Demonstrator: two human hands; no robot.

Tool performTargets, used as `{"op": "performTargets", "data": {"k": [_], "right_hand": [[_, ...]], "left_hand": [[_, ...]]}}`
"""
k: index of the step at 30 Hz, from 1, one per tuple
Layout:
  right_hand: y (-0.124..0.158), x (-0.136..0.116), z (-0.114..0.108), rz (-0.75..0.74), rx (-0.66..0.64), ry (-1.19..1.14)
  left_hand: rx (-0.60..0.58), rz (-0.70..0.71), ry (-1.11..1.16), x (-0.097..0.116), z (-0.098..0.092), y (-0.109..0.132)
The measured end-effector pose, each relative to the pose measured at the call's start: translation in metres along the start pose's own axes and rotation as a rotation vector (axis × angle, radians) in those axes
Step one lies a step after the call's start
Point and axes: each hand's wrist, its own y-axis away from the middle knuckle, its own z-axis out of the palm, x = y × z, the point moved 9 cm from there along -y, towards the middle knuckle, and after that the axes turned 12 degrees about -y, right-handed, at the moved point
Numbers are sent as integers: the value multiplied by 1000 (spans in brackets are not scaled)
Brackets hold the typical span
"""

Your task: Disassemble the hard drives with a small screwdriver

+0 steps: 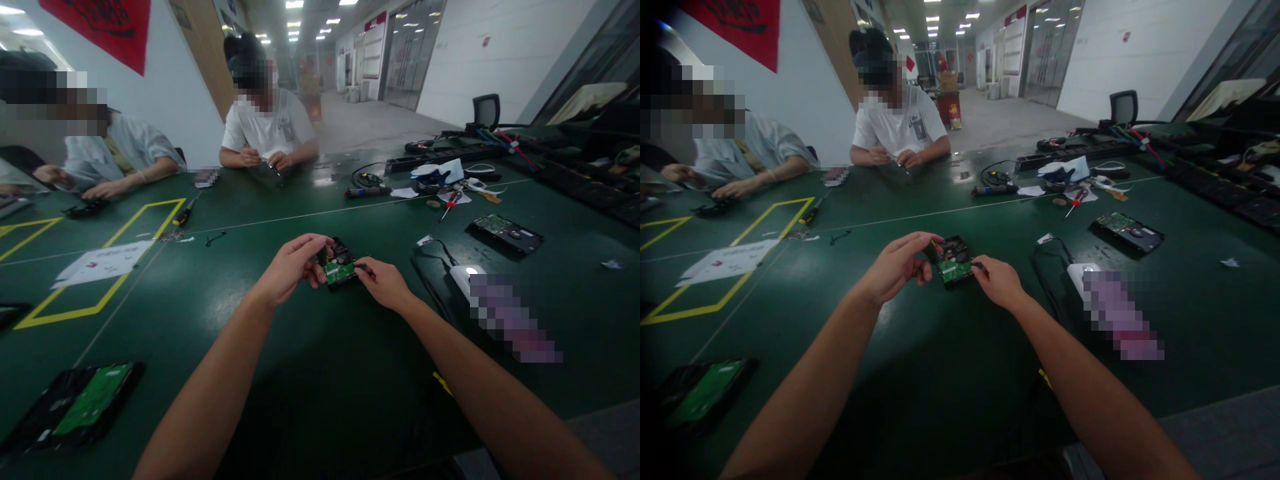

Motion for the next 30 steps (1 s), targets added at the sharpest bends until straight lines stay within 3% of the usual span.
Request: {"op": "performTargets", "data": {"k": [7, 17, 23, 30], "right_hand": [[-1, 0, 0, 2, 4, 0], [-1, 2, 1, 7, 1, 10], [-1, 1, 1, -4, -1, -8], [-1, 0, 1, -10, 0, -9]], "left_hand": [[-20, -3, 107, -1, 2, -2], [-168, -76, 173, -7, 13, -2], [-97, -99, 207, -10, 8, -6], [-151, -41, 159, -4, 15, -2]]}}
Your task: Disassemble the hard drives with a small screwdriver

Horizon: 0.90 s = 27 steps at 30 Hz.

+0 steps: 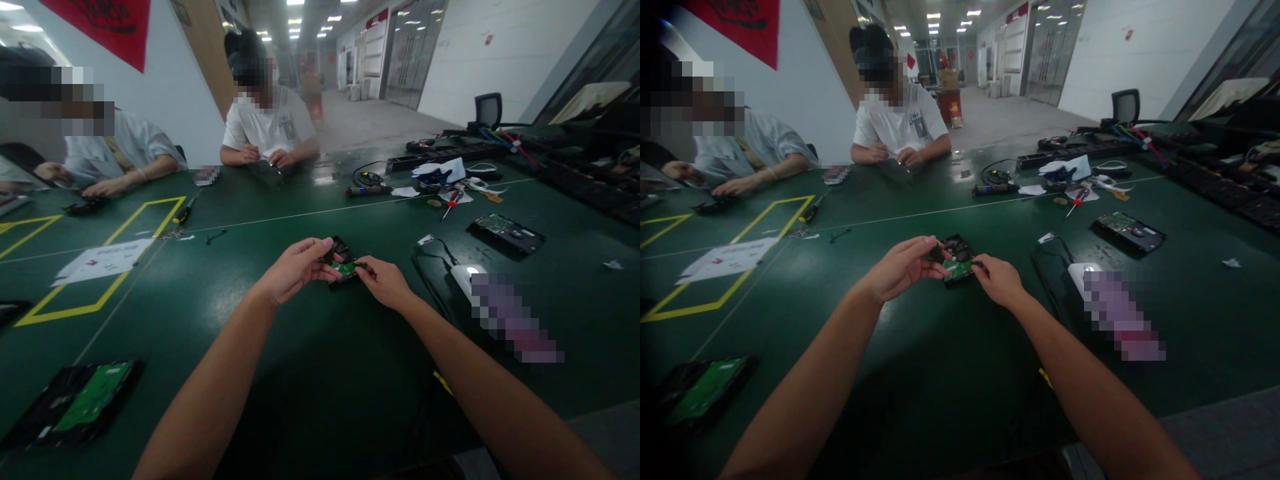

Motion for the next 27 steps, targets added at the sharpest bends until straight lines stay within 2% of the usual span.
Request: {"op": "performTargets", "data": {"k": [11, 18, 27], "right_hand": [[0, -1, -1, -2, -3, 15], [0, -1, -1, -2, -9, 3], [0, -2, -1, 12, -25, 16]], "left_hand": [[63, -15, -15, -1, -9, 0], [151, -53, -85, -1, -21, 1], [141, -18, -30, -1, -16, -2]]}}
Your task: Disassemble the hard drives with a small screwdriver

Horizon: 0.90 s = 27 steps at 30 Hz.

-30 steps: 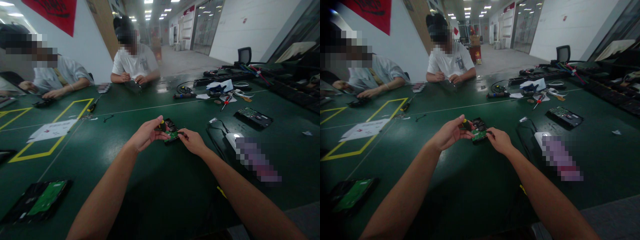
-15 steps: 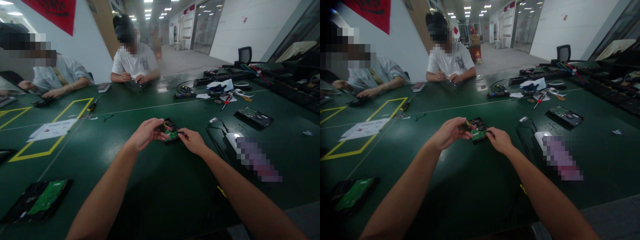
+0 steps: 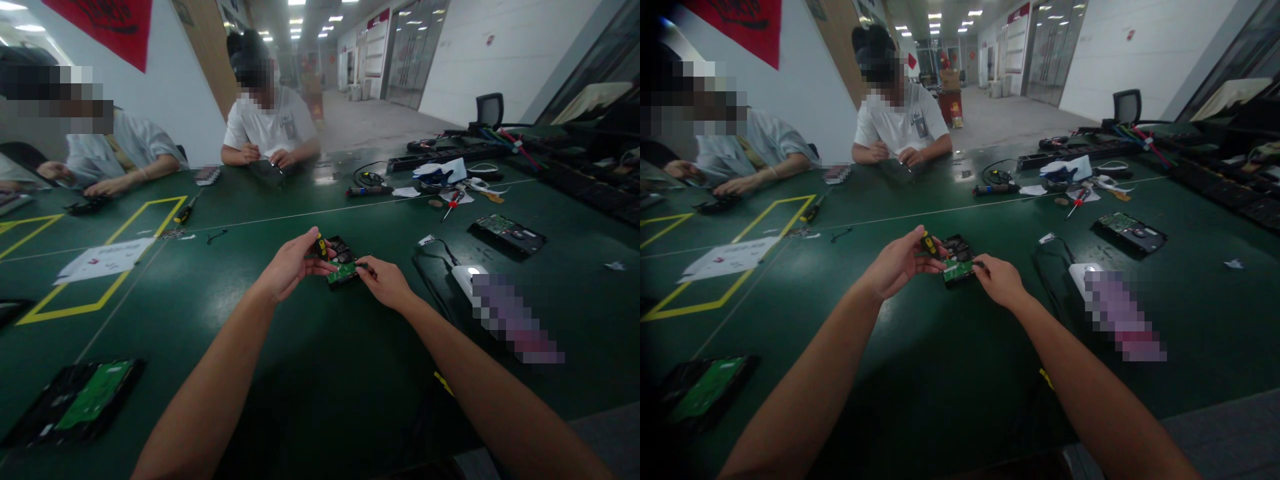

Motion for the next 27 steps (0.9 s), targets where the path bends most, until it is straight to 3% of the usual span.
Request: {"op": "performTargets", "data": {"k": [11, 27], "right_hand": [[-1, 1, 0, -9, 19, 16], [0, 1, 0, 4, 14, 6]], "left_hand": [[-13, 58, -208, 6, 2, 6], [-30, -8, -41, -1, 1, 2]]}}
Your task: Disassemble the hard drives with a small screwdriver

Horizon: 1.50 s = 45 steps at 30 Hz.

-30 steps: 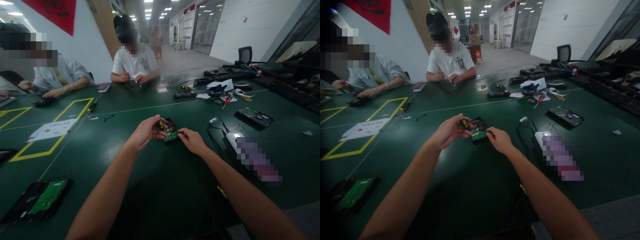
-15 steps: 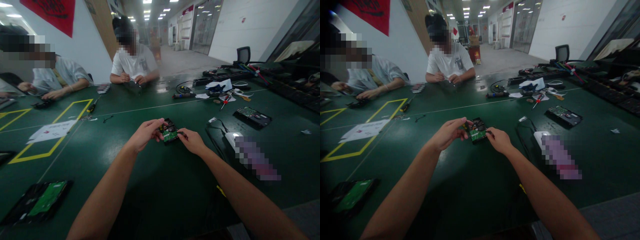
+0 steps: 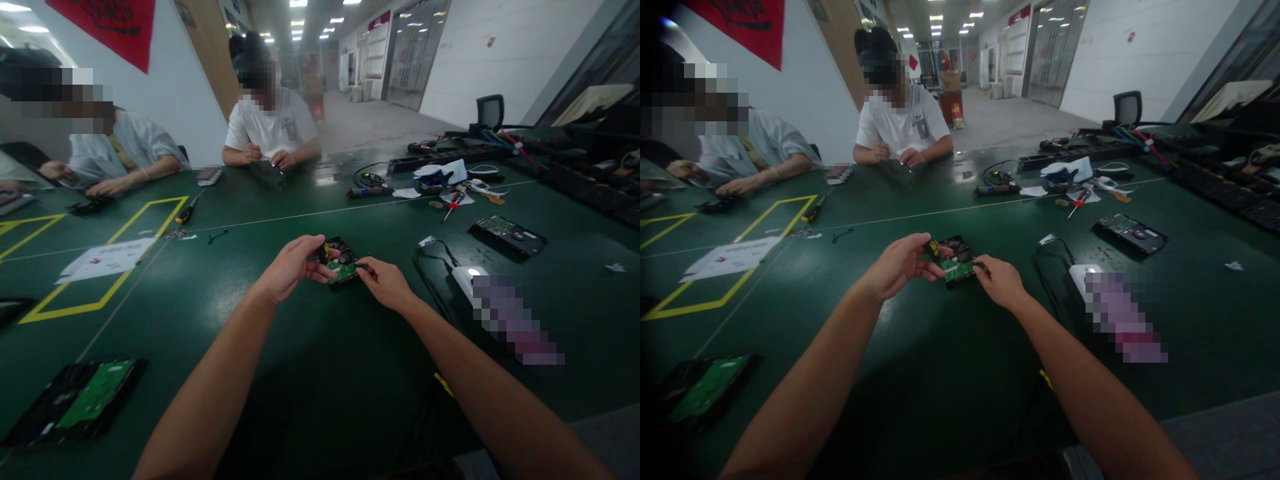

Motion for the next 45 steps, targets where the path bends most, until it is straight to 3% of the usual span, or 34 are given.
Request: {"op": "performTargets", "data": {"k": [10, 19, 27, 33, 45], "right_hand": [[0, 0, 0, -6, 7, -6], [0, 0, -1, 2, 1, -8], [0, 0, 0, -2, -2, 4], [1, -3, -1, -19, 2, 5], [0, 1, 1, -24, 11, 1]], "left_hand": [[2, -1, 38, 0, 1, -1], [50, 44, -104, 3, -1, 1], [-37, 18, -49, -4, 4, -1], [-18, 24, 39, -4, 5, -3], [-6, 8, -54, -2, 4, 0]]}}
